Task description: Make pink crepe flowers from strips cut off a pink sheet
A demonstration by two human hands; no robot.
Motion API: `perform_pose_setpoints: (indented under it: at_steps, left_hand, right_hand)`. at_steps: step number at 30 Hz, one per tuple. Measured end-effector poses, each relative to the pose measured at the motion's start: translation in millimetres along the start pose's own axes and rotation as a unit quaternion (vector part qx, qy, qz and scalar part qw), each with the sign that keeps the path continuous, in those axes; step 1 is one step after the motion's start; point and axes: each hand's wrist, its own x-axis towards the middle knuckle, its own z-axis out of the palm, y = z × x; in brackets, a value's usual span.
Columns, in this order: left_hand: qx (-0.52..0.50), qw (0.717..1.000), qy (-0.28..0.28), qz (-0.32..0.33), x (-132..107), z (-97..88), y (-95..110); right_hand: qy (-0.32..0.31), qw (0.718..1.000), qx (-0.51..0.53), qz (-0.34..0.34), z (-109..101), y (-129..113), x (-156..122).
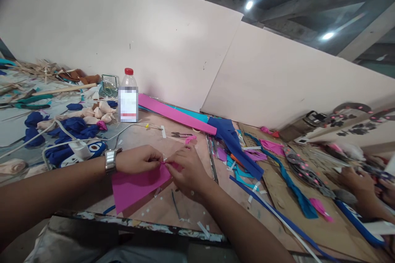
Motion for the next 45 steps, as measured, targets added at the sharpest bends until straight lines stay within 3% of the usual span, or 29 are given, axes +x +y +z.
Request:
perform_pose_setpoints:
  at_steps: [11, 23, 31, 45]
  left_hand:
    - [-0.089, 0.996, -0.008, 0.009, 3, -2.4, -4]
    - [-0.022, 0.999, 0.011, 0.024, -1, 0.6, -2]
    - [-0.056, 0.998, 0.024, 0.014, 0, -2.8, 8]
    - [-0.132, 0.991, 0.02, -0.018, 1, -5.4, 7]
  right_hand:
    - [0.014, 0.999, 0.033, -0.027, 4, 3, -4]
    - [0.032, 0.999, 0.014, 0.013, 2, -3, -1]
    - [0.031, 0.999, 0.017, -0.007, 4, 0, -3]
    - [0.052, 0.998, 0.02, -0.021, 1, -3, 0]
